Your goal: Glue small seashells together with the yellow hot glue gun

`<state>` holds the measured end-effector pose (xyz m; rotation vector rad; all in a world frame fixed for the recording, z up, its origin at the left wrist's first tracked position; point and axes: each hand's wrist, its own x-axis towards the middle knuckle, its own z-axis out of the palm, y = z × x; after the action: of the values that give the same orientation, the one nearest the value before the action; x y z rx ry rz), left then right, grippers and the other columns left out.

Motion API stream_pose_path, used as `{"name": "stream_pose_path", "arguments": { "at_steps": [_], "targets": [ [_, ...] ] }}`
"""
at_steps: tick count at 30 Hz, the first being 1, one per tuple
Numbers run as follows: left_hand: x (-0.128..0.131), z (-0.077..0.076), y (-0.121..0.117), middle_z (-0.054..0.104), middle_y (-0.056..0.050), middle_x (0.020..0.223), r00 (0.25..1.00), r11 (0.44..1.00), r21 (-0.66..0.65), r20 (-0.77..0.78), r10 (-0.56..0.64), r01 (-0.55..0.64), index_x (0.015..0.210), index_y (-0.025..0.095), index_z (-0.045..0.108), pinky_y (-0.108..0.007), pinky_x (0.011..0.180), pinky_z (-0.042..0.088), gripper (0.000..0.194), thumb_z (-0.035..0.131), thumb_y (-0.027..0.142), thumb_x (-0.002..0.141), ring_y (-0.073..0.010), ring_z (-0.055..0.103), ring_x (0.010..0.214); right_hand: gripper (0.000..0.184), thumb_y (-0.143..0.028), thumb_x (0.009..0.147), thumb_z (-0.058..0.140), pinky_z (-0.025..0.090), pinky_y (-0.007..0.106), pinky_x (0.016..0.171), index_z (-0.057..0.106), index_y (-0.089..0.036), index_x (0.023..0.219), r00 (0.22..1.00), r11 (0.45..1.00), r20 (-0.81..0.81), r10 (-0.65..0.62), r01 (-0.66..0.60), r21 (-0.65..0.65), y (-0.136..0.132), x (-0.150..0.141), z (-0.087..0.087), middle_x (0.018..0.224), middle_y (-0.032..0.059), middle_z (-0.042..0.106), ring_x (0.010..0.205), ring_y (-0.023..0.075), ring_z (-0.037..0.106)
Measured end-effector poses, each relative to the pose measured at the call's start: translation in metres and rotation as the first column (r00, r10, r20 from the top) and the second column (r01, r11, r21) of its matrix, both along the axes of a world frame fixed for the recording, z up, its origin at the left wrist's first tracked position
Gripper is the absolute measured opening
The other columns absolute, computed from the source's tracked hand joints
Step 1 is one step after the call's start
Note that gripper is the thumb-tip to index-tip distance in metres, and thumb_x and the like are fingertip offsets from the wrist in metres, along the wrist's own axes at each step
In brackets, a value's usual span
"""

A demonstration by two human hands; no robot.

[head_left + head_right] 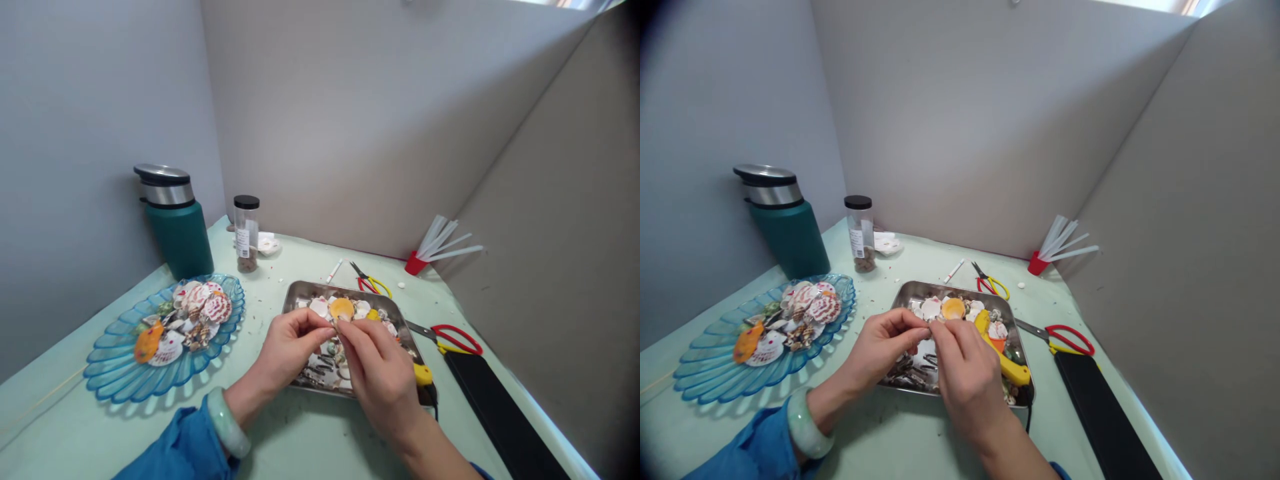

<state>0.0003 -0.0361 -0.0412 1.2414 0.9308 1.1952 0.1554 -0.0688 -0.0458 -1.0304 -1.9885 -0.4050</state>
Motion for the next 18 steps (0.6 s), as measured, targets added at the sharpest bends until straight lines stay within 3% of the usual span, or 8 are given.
{"name": "stream_pose_path", "arguments": {
  "at_steps": [14,18],
  "targets": [
    [0.001,-0.0011,0.0018,0.061,0.002,0.055,1.0,1.0,-0.018,0.02,0.004,-0.003,0.064,0.013,0.066,-0.018,0.048,0.04,0.016,0.076,0.025,0.065,-0.0073,0.049,0.049,0.03,-0.006,0.087,0.051,0.052,0.032,0.068,0.062,-0.016,0.113,1.0,0.999,0.019,-0.013,0.013,0.044,0.0002,-0.0024,0.0033,0.086,0.0106,0.066,0.079,0.0204,0.063],
    [0.0004,0.0028,0.002,0.062,0.002,0.056,0.996,0.999,-0.05,0.086,-0.006,0.01,0.064,0.013,0.066,-0.018,0.047,0.041,0.018,0.077,0.028,0.064,-0.0075,0.05,0.048,0.034,-0.011,0.087,0.055,0.052,0.033,0.071,0.057,-0.018,0.12,0.999,1.0,-0.034,-0.014,0.014,0.027,-0.0022,-0.001,0.0061,0.096,0.0114,0.065,0.085,0.0213,0.064]
  ]
}}
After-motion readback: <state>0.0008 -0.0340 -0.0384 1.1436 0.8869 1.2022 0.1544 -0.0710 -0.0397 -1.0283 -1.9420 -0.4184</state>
